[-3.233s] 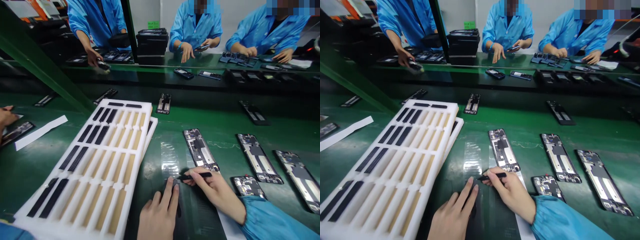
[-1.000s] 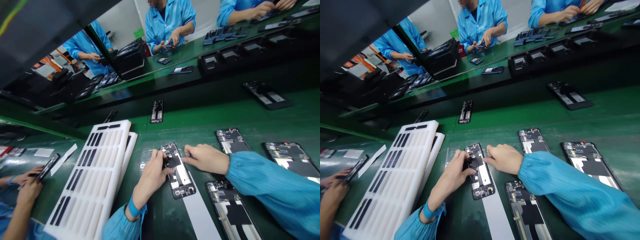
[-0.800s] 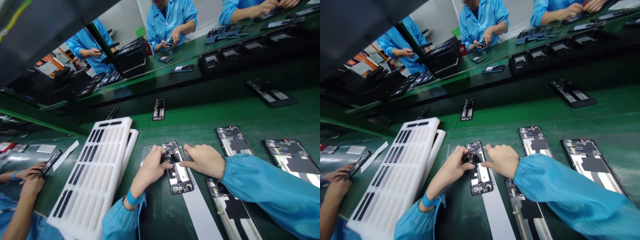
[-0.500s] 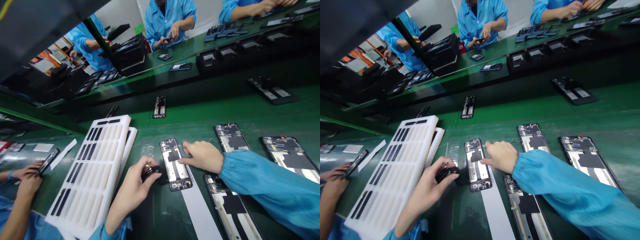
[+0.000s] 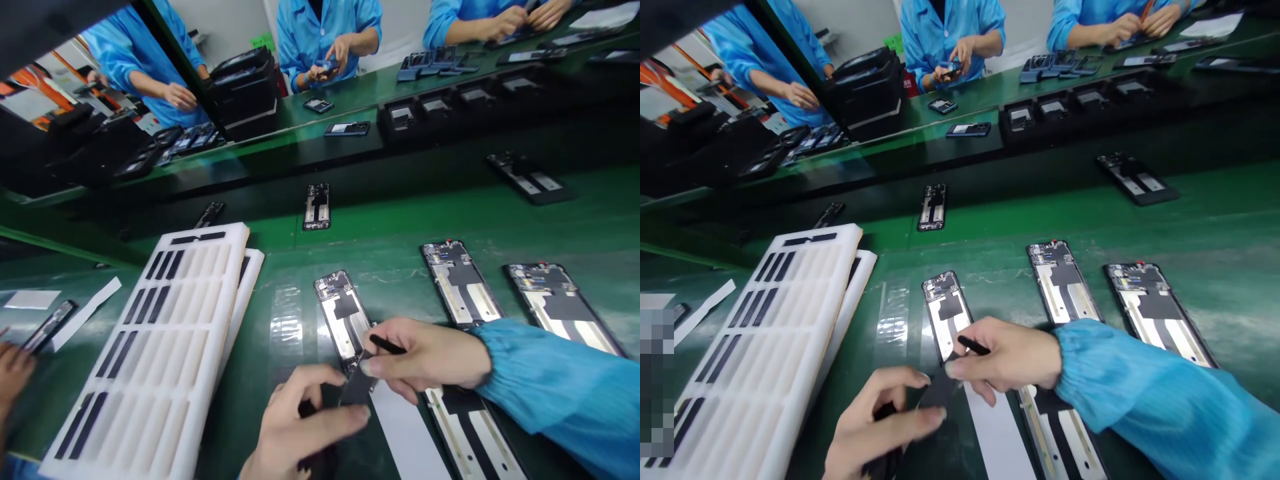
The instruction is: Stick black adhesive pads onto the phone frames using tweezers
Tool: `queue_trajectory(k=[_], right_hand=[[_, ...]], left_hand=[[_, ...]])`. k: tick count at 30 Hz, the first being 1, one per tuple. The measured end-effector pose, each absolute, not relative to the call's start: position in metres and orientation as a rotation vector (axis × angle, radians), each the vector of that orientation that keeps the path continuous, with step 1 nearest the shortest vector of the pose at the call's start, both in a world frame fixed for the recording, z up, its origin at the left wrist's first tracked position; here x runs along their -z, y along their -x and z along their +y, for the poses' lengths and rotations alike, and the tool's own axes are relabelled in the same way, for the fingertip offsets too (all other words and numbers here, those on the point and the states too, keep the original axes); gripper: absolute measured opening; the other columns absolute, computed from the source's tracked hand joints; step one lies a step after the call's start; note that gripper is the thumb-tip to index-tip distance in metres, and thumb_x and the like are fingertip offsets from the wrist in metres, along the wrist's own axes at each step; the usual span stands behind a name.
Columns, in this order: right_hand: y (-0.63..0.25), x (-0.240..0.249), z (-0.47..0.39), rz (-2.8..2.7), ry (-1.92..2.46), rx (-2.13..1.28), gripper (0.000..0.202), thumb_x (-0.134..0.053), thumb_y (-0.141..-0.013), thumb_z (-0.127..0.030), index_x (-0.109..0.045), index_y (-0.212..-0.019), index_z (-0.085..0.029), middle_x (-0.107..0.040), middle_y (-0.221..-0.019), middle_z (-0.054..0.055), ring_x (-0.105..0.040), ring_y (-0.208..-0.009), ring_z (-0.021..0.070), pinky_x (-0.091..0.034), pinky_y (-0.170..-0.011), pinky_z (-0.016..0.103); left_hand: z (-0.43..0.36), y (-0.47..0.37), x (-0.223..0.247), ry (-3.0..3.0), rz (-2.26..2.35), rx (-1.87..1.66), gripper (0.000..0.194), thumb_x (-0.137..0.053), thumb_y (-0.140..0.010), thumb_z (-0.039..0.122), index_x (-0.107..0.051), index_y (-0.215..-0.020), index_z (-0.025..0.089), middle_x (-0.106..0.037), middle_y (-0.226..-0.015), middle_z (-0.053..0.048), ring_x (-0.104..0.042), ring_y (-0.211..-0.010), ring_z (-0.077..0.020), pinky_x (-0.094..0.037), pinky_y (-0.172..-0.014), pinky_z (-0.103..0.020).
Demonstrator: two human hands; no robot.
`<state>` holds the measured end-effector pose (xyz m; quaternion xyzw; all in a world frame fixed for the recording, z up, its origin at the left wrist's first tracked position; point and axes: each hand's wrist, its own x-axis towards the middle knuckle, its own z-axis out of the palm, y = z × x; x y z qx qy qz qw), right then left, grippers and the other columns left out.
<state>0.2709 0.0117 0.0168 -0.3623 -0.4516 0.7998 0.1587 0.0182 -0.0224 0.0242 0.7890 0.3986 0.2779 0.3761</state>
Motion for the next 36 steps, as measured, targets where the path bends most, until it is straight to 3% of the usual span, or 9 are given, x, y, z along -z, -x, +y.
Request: queue_trajectory(k=[2, 5, 8, 11, 15, 26, 36], right_hand=[[-0.269, -0.011, 0.007, -1.058, 1.153, -2.292, 0.044, -0.074, -0.078, -0.055, -0.046, -0.076, -0.021, -0.056, -0.049, -0.008, -0.025, -0.034, 0.0032, -0.012, -0.033, 0.019], [-0.267, -0.007, -0.001, -0.905, 1.271, -2.224, 0.043, -0.075, -0.078, -0.052, -0.046, -0.077, -0.021, -0.055, -0.048, -0.009, -0.020, -0.034, 0.0028, -0.008, -0.033, 0.019], [-0.267, -0.007, -0.006, -1.036, 1.292, -2.171, 0.040, -0.071, -0.082, -0.052, -0.047, -0.074, -0.020, -0.055, -0.049, -0.007, -0.029, -0.038, 0.0044, -0.020, -0.038, 0.019], [-0.279, -0.009, 0.000, -1.422, 1.412, -1.912, 0.044, -0.058, -0.091, -0.055, -0.051, -0.067, -0.019, -0.058, -0.054, -0.002, -0.046, -0.049, 0.0090, -0.037, -0.053, 0.023], [-0.304, -0.013, 0.020, -1.656, 1.737, -1.459, 0.047, -0.046, -0.095, -0.058, -0.051, -0.067, -0.020, -0.055, -0.055, -0.002, -0.046, -0.048, 0.0113, -0.036, -0.053, 0.026], [-0.300, -0.004, 0.023, -2.030, 1.654, -1.506, 0.020, -0.058, -0.093, -0.034, -0.059, -0.079, -0.019, -0.053, -0.058, -0.004, -0.044, -0.054, 0.0106, -0.030, -0.053, 0.024], [-0.293, -0.010, 0.022, -2.190, 1.747, -1.375, 0.021, -0.062, -0.092, -0.040, -0.061, -0.082, -0.022, -0.062, -0.061, -0.002, -0.057, -0.060, 0.0158, -0.029, -0.055, 0.027]], left_hand=[[-0.020, -0.022, -0.022, -1.911, 1.030, -0.675, 0.029, -0.063, -0.090, 0.018, -0.071, -0.116, 0.029, -0.066, -0.092, -0.004, -0.059, -0.066, -0.0117, -0.048, -0.061, -0.023], [-0.018, -0.029, -0.019, -1.508, 1.152, -0.546, 0.040, -0.069, -0.085, 0.025, -0.062, -0.124, 0.026, -0.068, -0.086, 0.000, -0.059, -0.063, -0.0107, -0.046, -0.058, -0.020], [-0.016, -0.039, -0.015, -1.255, 1.302, -0.513, 0.024, -0.066, -0.089, 0.039, -0.065, -0.103, 0.020, -0.070, -0.075, 0.000, -0.062, -0.064, -0.0126, -0.046, -0.061, -0.021], [-0.015, -0.050, -0.008, -1.259, 1.387, -0.539, 0.024, -0.065, -0.089, 0.043, -0.064, -0.084, 0.020, -0.066, -0.060, 0.002, -0.060, -0.059, -0.0130, -0.044, -0.059, -0.021], [-0.019, -0.058, -0.002, -1.347, 1.446, -0.510, 0.023, -0.063, -0.090, 0.043, -0.063, -0.083, 0.021, -0.066, -0.062, 0.003, -0.058, -0.060, -0.0135, -0.040, -0.059, -0.022], [-0.020, -0.067, 0.003, -1.445, 1.487, -0.450, 0.024, -0.061, -0.090, 0.043, -0.062, -0.080, 0.021, -0.061, -0.059, 0.003, -0.053, -0.057, -0.0137, -0.037, -0.056, -0.023], [-0.015, -0.069, -0.002, -1.440, 1.485, -0.411, 0.024, -0.062, -0.090, 0.043, -0.062, -0.080, 0.021, -0.058, -0.058, 0.004, -0.049, -0.055, -0.0126, -0.035, -0.055, -0.022]])
